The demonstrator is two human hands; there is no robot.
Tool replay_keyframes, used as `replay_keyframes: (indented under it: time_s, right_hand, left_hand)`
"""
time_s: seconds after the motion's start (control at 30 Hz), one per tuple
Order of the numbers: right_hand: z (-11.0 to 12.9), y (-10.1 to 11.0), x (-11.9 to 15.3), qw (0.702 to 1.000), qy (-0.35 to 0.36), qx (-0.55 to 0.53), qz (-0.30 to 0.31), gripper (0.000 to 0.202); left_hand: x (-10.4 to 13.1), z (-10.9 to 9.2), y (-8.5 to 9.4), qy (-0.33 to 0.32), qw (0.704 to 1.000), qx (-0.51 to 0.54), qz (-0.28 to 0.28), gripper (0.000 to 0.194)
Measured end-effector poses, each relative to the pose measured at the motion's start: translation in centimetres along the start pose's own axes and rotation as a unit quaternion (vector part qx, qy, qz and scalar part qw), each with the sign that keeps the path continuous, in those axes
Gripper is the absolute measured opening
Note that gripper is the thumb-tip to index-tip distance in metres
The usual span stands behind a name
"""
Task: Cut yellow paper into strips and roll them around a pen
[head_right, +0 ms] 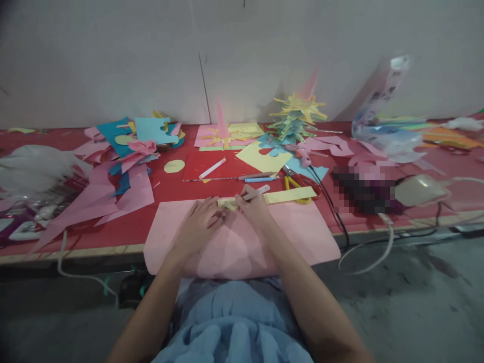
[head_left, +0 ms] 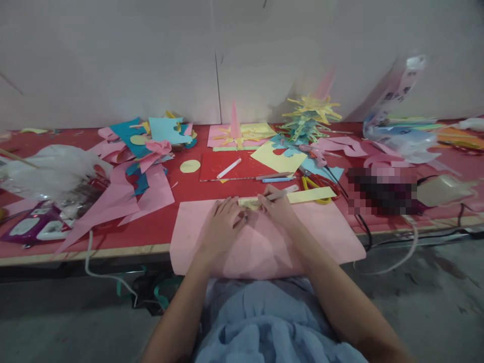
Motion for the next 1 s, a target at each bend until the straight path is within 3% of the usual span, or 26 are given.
replay_keyframes:
  time_s: [0.4, 1.0]
  right_hand:
    - [-0.29, 0.11, 0.02, 0.999, -0.021, -0.021, -0.024, 0.027]
    - [0.02, 0.15, -0.01, 0.999, -0.006, 0.041, -0.027, 0.023]
  left_hand:
    - [0.02, -0.04, 0.07, 0.003, 1.0, 0.007, 0.007, 0.021]
    - [0.01, 0.11, -0.11, -0.004, 1.0, 0.008, 0.009, 0.022]
Point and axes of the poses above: each hand's wrist, its own x-axis away from the middle knuckle, its own y-axis out of the back of the hand, z = x × y, the point moved 2 cm from there along -x, towards the middle knuckle, and after that the axes turned 5 degrees about y, right-handed, at the moved point
